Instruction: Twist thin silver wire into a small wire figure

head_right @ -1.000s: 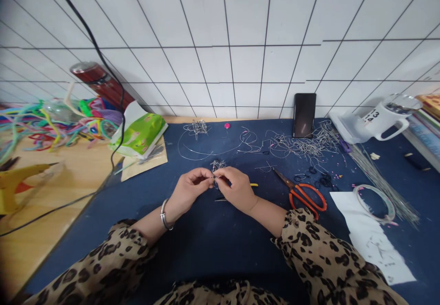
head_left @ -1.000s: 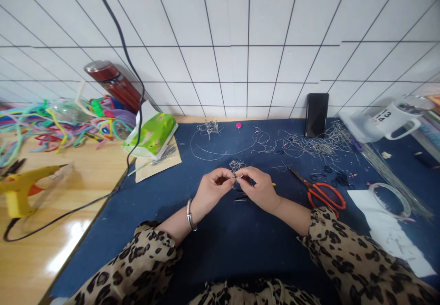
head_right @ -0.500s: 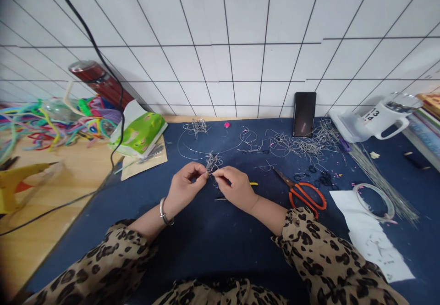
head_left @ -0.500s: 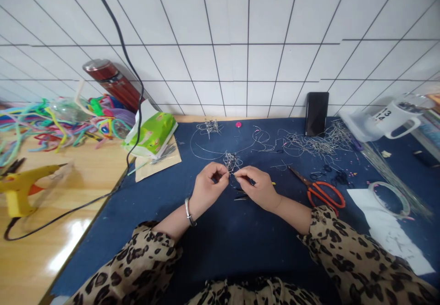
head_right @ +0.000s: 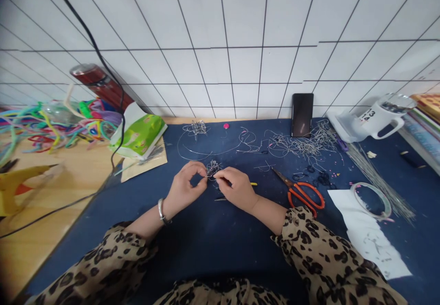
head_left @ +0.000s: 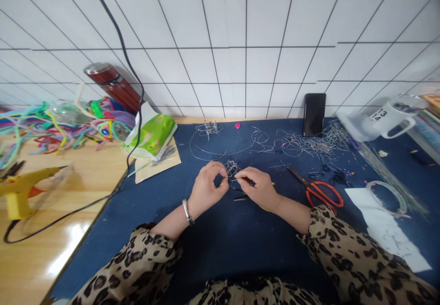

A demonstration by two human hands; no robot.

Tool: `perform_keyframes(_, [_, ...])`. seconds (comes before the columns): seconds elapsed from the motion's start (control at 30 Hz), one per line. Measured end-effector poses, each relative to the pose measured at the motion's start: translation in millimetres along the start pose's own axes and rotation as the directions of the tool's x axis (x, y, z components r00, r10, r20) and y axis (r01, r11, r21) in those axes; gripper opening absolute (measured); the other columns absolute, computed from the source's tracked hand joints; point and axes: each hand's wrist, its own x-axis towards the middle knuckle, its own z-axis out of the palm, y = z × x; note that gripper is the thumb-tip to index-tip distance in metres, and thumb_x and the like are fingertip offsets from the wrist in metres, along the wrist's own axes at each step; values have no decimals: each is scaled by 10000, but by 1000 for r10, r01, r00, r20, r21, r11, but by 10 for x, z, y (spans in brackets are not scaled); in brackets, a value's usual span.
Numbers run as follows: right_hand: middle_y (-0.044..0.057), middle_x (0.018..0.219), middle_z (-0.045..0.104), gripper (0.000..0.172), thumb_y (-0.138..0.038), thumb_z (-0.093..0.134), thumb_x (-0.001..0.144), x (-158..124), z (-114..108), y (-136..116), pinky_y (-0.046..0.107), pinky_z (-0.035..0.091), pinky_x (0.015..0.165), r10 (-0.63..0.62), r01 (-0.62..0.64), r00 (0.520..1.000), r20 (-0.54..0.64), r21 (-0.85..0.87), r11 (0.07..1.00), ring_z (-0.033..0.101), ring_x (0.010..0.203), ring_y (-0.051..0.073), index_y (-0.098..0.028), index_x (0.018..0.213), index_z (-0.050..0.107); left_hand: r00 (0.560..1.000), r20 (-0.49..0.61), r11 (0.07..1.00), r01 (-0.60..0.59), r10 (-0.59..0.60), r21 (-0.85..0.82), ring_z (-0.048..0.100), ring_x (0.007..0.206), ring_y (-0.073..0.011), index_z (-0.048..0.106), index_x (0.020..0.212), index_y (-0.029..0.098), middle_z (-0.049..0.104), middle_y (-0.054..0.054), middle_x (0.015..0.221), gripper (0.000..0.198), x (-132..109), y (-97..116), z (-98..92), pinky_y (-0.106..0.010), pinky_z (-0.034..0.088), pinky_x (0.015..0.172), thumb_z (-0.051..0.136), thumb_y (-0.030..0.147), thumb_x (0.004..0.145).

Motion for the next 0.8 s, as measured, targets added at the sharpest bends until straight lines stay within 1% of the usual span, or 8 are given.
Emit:
perform_keyframes(0.13, [28, 844, 636, 172, -144, 489, 826, 0, -1, -9, 289, 481, 781, -10, 10, 1000, -1, -20, 1000, 593, 806, 142, -208, 890, 636, 1000, 10, 1000, 18, -18, -18, 556, 837, -181, 511, 776, 182, 584, -42, 857, 143, -17, 13, 1, -333, 439, 801, 497, 63, 696])
perform_keyframes(0.3, [37, 838, 619, 162, -172, 502, 831, 13, -41, -32, 304, 474, 793, -25, 23, 999, -22, -67, 998, 576, 821, 154, -211, 923, 631, 1000, 17, 1000, 17, -16, -14, 567, 834, -178, 541, 799, 184, 601, -39, 853, 132, -34, 35, 6, -329, 437, 806, 497, 85, 723])
perform_keyframes(0.47, [32, 824, 606, 154, -172, 495, 837, 4, -34, -9, 293, 476, 769, -21, 20, 1000, -5, -69, 997, 569, 786, 146, -208, 919, 619, 999, 36, 1000, -18, 18, -20, 574, 826, -169, 570, 802, 187, 613, -38, 849, 141, -38, 63, 20, -314, 441, 805, 491, 88, 741])
perform_keyframes(0.57, [38, 848, 607, 157, -159, 482, 841, -3, -24, 0, 288, 470, 785, -38, 40, 999, 21, -102, 994, 571, 820, 146, -202, 910, 616, 999, 36, 1000, -25, 25, 8, 575, 828, -169, 566, 804, 185, 616, -39, 847, 132, -48, 47, 31, -309, 442, 798, 492, 92, 747])
perform_keyframes(0.63, [46, 894, 611, 174, -152, 480, 839, 1, -40, -21, 295, 462, 811, -60, 68, 997, 56, -162, 984, 570, 868, 152, -204, 943, 609, 999, 35, 999, -5, 4, 37, 576, 821, -171, 561, 819, 185, 618, -39, 847, 128, -59, 27, 36, -305, 443, 783, 491, 101, 753])
perform_keyframes(0.7, [61, 956, 611, 203, -158, 490, 835, 20, -85, -70, 312, 446, 839, -83, 110, 990, 110, -269, 957, 559, 920, 168, -203, 1004, 592, 999, 36, 998, 23, -25, 58, 577, 804, -171, 560, 845, 189, 621, -38, 852, 137, -70, 7, 36, -298, 445, 764, 485, 112, 761])
perform_keyframes(0.77, [85, 987, 604, 212, -179, 498, 839, 55, -160, -141, 335, 427, 843, -99, 167, 978, 182, -415, 894, 543, 944, 191, -186, 1036, 577, 999, 44, 997, 29, -32, 71, 576, 805, -172, 556, 850, 193, 623, -37, 865, 125, -75, -9, 33, -295, 442, 759, 484, 132, 769])
perform_keyframes(0.8, [94, 970, 603, 196, -193, 499, 844, 78, -210, -177, 345, 421, 826, -99, 203, 968, 231, -486, 850, 540, 930, 201, -174, 1023, 579, 998, 45, 997, 28, -32, 73, 576, 803, -174, 555, 843, 194, 624, -35, 862, 116, -76, -15, 31, -297, 441, 759, 483, 139, 770])
